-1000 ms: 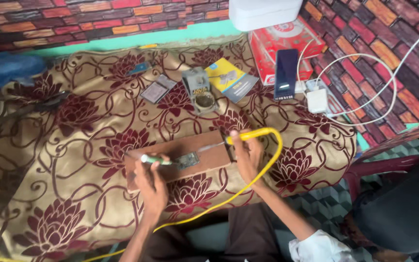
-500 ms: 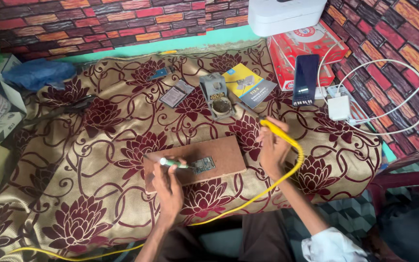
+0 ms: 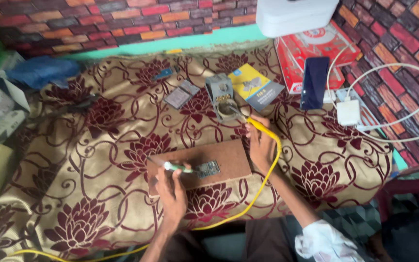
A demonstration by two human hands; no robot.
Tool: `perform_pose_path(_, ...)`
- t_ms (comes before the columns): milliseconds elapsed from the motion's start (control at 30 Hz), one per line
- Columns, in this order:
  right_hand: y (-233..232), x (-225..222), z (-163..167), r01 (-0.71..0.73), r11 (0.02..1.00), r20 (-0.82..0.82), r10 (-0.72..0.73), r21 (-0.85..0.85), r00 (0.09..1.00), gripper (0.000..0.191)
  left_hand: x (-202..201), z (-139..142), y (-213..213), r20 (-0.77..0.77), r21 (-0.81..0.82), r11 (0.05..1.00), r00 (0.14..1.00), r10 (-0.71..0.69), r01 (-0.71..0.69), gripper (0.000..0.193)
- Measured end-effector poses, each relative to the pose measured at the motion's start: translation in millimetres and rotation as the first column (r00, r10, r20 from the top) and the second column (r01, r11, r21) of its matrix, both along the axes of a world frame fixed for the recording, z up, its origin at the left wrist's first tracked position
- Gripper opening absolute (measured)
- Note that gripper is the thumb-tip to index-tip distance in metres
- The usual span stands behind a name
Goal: The person uses a soldering iron and solder wire to work on a small circuit board placed on a wooden block. The hands repeatedly apply heat and solder to specific points on the board while seated at a table.
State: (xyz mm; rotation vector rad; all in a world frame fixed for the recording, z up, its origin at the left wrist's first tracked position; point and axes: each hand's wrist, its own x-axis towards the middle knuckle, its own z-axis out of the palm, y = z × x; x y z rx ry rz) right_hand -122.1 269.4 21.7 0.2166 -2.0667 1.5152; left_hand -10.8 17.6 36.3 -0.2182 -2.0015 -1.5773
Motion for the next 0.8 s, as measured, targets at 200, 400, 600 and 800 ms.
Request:
perform_pose_path(200, 0.5, 18.3, 4.6, -0.081, 0.926, -0.077, 0.057, -0.367, 0.995, 0.027, -5.7, 2.0, 1.7, -0.009, 0.045, 0.999, 1.000, -0.003, 0.003, 0.014)
perform_pose_path(400, 14.5, 43.8, -31.1, -0.010, 0.567, 0.073, 0.123, -0.823, 0.990, 0.031, -6.2, -4.6, 2.4, 0.038, 0.024, 1.000, 0.999, 0.017, -0.018, 0.016)
perform_pose_path(600, 14.0, 67.1, -62.6, -0.006, 0.580, 0.063, 0.099, -0.815, 0.993, 0.030, -6.1, -10.3, 3.6, -0.034, 0.114, 0.992, 0.998, -0.050, 0.053, 0.015)
perform_pose_path(800, 12.4, 74.9, -56.5, -0.089, 0.741, 0.044, 0.159, -0.666, 0.986, 0.033, -6.9, -4.3, 4.7, -0.056, 0.110, 0.990, 0.995, -0.086, 0.091, 0.016)
